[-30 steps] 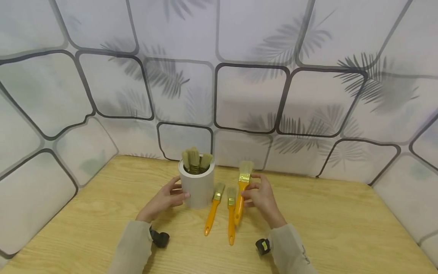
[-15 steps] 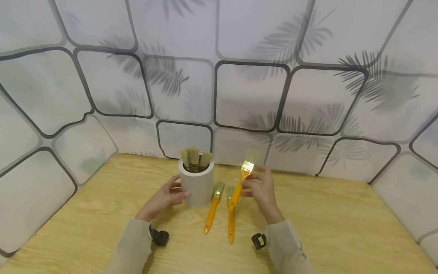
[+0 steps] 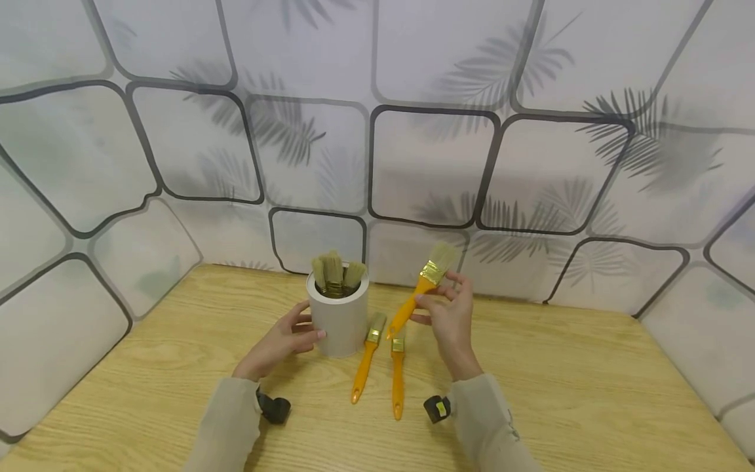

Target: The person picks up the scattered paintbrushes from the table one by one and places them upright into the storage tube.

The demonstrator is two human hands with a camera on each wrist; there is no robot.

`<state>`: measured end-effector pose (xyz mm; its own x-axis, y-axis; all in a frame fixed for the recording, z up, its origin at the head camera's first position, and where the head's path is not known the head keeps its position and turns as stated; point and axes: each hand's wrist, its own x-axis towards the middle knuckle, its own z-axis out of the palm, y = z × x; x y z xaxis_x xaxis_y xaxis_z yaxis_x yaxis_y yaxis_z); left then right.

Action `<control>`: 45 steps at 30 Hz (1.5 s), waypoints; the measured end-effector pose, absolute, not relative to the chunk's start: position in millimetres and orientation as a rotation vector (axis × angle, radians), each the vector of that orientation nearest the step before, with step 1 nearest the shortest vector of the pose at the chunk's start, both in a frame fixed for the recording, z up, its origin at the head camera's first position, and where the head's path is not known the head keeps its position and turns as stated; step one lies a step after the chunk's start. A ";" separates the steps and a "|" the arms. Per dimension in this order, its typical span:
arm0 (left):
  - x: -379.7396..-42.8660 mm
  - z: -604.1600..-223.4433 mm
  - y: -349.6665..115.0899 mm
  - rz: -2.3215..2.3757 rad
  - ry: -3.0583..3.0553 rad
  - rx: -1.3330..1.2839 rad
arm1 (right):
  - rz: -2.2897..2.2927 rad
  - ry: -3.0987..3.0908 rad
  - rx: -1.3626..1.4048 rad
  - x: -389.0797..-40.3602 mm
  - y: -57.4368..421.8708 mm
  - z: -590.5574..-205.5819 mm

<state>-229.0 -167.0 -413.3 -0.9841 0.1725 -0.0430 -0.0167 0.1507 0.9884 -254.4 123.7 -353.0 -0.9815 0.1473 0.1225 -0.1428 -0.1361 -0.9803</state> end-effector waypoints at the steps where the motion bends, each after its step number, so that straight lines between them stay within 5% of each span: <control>1: -229.0 -413.1 -167.0 1.951 2.270 0.154 | 2.239 -1.899 -0.001 -254.4 122.8 -352.4; 24: -229.8 -411.9 -167.5 1.955 2.252 0.143 | 2.357 -1.484 0.054 -258.0 96.3 -333.0; 45: -228.6 -412.8 -166.5 1.957 2.258 0.132 | 2.090 -1.720 0.271 -269.5 53.7 -318.5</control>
<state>-228.6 -166.5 -412.8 -0.9847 0.1649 -0.0561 -0.0322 0.1447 0.9890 -269.5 53.7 -318.5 -0.8935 0.1942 0.4049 -0.4347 -0.1481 -0.8883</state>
